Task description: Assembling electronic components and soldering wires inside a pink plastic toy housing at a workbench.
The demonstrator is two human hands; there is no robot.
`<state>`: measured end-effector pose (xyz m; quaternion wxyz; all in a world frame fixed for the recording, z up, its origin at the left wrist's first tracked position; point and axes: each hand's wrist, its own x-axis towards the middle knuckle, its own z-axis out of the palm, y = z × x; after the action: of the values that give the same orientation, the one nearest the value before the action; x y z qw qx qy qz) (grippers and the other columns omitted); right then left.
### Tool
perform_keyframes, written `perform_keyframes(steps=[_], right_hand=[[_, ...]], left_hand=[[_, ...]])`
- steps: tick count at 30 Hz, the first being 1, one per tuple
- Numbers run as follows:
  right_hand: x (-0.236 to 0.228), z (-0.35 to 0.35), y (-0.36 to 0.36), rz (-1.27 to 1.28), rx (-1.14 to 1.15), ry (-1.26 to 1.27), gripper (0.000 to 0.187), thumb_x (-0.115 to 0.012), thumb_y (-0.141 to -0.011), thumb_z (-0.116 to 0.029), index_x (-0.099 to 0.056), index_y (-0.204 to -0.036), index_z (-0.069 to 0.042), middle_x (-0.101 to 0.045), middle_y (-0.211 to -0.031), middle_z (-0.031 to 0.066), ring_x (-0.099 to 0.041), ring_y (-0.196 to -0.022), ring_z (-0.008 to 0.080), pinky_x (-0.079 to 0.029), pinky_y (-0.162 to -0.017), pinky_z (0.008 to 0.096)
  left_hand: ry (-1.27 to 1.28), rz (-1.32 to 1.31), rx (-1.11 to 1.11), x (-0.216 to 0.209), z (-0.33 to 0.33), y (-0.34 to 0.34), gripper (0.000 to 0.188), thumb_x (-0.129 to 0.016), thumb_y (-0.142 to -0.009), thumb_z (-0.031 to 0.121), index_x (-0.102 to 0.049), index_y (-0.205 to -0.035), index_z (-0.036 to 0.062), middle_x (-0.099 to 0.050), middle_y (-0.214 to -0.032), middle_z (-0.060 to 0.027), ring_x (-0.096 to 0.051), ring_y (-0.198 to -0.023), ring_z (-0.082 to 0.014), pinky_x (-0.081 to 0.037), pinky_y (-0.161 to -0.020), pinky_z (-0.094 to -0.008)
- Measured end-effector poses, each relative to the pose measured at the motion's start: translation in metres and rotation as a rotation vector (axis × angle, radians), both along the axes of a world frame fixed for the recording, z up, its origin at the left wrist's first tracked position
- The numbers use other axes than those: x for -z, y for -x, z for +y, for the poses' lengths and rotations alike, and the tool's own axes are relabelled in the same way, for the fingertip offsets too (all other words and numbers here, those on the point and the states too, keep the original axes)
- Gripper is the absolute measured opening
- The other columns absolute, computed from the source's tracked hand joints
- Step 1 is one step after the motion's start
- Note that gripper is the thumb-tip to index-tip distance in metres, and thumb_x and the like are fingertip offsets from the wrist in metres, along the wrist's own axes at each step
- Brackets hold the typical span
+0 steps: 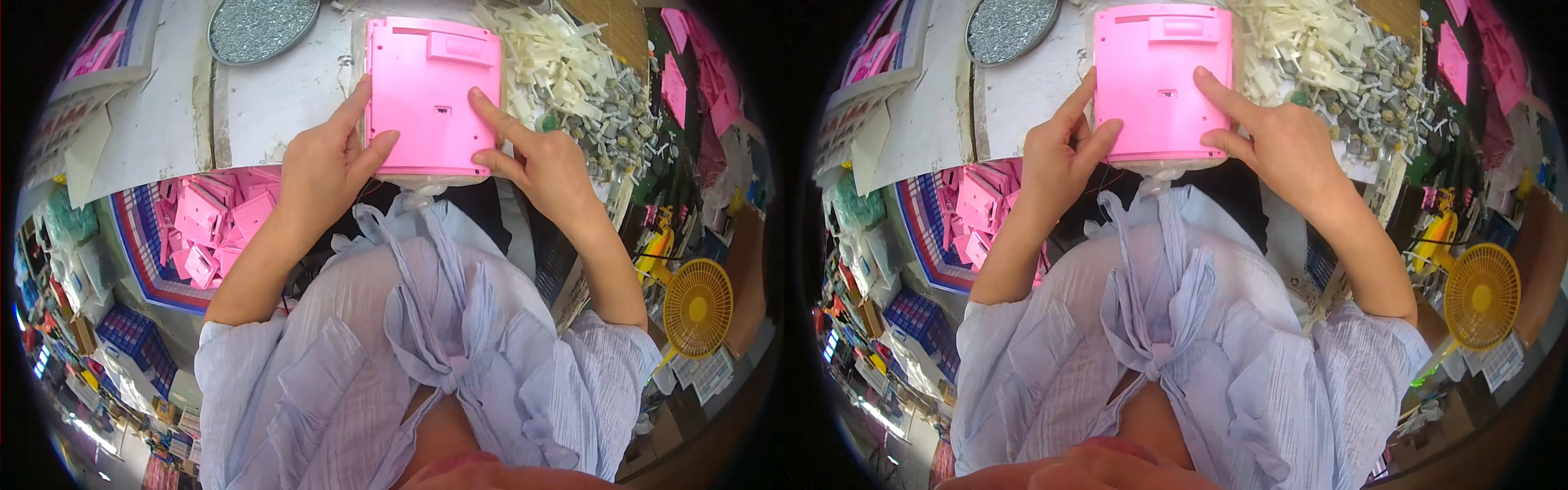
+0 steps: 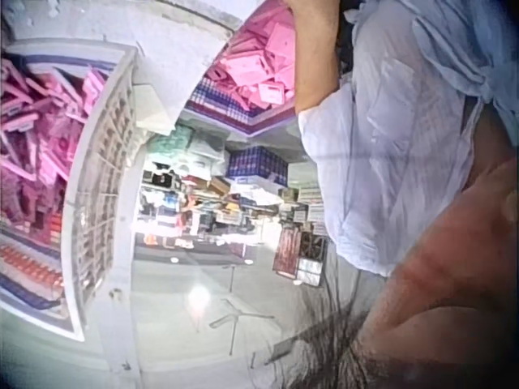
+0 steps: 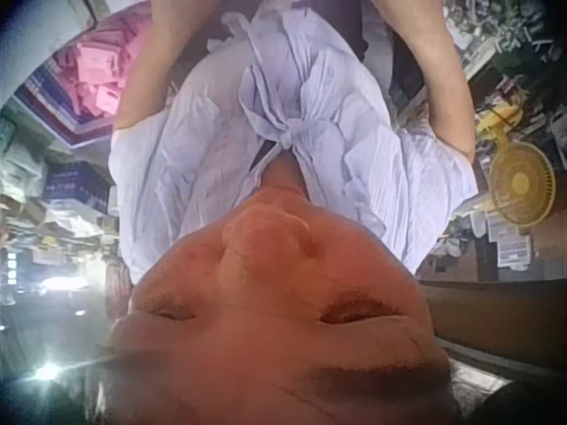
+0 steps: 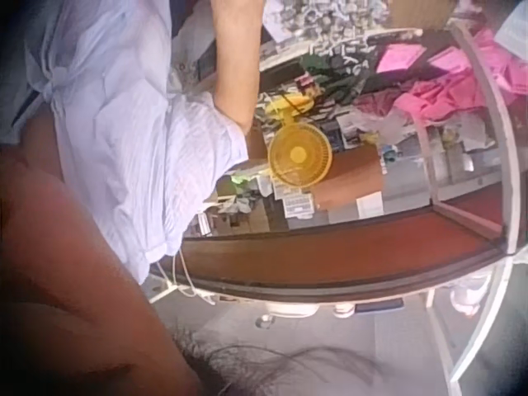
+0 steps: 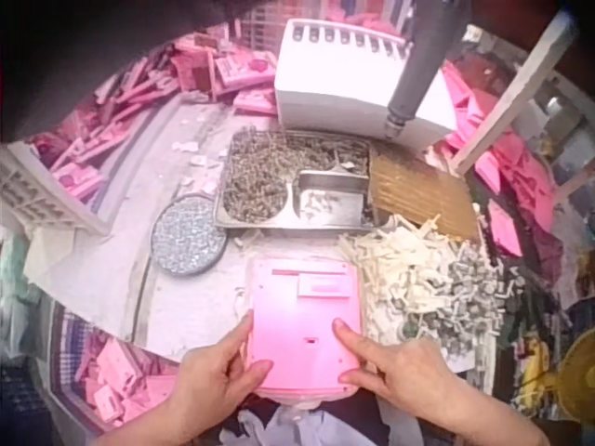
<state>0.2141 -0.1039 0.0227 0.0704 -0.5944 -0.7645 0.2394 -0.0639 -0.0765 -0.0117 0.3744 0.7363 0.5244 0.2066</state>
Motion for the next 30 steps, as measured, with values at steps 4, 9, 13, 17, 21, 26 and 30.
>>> perform_keyframes(steps=[4,9,13,17,21,26,30], right_hand=[[-0.021,0.010,0.006,-0.141,-0.096,0.028,0.066,-0.076,-0.085,-0.041,-0.056,-0.145,-0.027,-0.061,-0.063,0.0126,-0.063,-0.057,0.0325,-0.049,-0.056,0.0417],[-0.045,0.035,0.025,-0.344,-0.373,-0.109,0.047,-0.072,-0.085,-0.025,-0.065,-0.125,0.000,-0.070,-0.071,0.0102,-0.070,-0.064,0.0310,-0.055,-0.057,0.0414],[-0.058,0.048,0.047,-0.524,-0.468,-0.025,0.022,-0.066,-0.083,-0.013,-0.072,-0.099,0.002,-0.071,-0.073,0.0122,-0.073,-0.072,0.0300,-0.057,-0.060,0.0426],[-0.073,0.092,0.050,-0.449,-0.594,-0.026,0.015,-0.067,-0.084,-0.020,-0.074,-0.080,-0.007,-0.071,-0.075,0.0111,-0.073,-0.074,0.0315,-0.058,-0.066,0.0450],[-0.040,0.171,0.096,0.036,-0.511,-0.463,0.009,-0.070,-0.088,-0.015,-0.071,-0.087,-0.006,-0.062,-0.073,0.0058,-0.059,-0.079,0.0222,-0.049,-0.071,0.0384],[0.024,0.227,0.165,-0.150,-0.600,-0.667,0.021,-0.062,-0.083,-0.018,-0.077,-0.084,-0.003,-0.068,-0.099,0.0135,-0.057,-0.109,0.0332,-0.044,-0.098,0.0464],[0.031,0.242,0.180,-0.169,-0.635,-0.634,0.023,-0.059,-0.085,-0.018,-0.078,-0.085,-0.004,-0.071,-0.096,0.0128,-0.058,-0.109,0.0313,-0.043,-0.098,0.0481]], left_hand=[[0.171,-0.176,-0.009,-0.006,0.006,0.005,0.050,-0.076,-0.090,0.028,-0.062,-0.131,0.0026,-0.055,-0.062,-0.0059,-0.056,-0.053,-0.0220,-0.045,-0.054,-0.0327],[-0.338,-0.051,-0.166,0.008,0.102,0.061,0.023,-0.076,-0.088,0.023,-0.074,-0.104,0.0067,-0.063,-0.075,-0.0064,-0.064,-0.075,-0.0248,-0.050,-0.071,-0.0353],[-0.629,0.519,-0.074,0.005,0.136,0.071,0.013,-0.074,-0.086,0.021,-0.074,-0.093,0.0100,-0.068,-0.087,-0.0078,-0.065,-0.091,-0.0286,-0.050,-0.083,-0.0429],[-0.542,0.346,-0.085,0.016,0.136,0.080,0.014,-0.075,-0.085,0.020,-0.070,-0.085,0.0067,-0.068,-0.085,-0.0072,-0.065,-0.082,-0.0272,-0.048,-0.076,-0.0428],[-0.561,0.261,-0.114,0.023,0.144,0.070,0.016,-0.075,-0.085,0.020,-0.069,-0.083,0.0052,-0.067,-0.082,-0.0075,-0.064,-0.075,-0.0266,-0.048,-0.072,-0.0412],[-0.570,0.304,-0.164,0.023,0.145,0.072,0.017,-0.074,-0.085,0.021,-0.068,-0.081,0.0057,-0.066,-0.082,-0.0074,-0.064,-0.080,-0.0291,-0.047,-0.072,-0.0439],[-0.441,0.110,-0.263,0.017,0.143,0.081,0.015,-0.073,-0.087,0.019,-0.071,-0.087,0.0044,-0.070,-0.087,-0.0091,-0.067,-0.083,-0.0292,-0.050,-0.073,-0.0402]])
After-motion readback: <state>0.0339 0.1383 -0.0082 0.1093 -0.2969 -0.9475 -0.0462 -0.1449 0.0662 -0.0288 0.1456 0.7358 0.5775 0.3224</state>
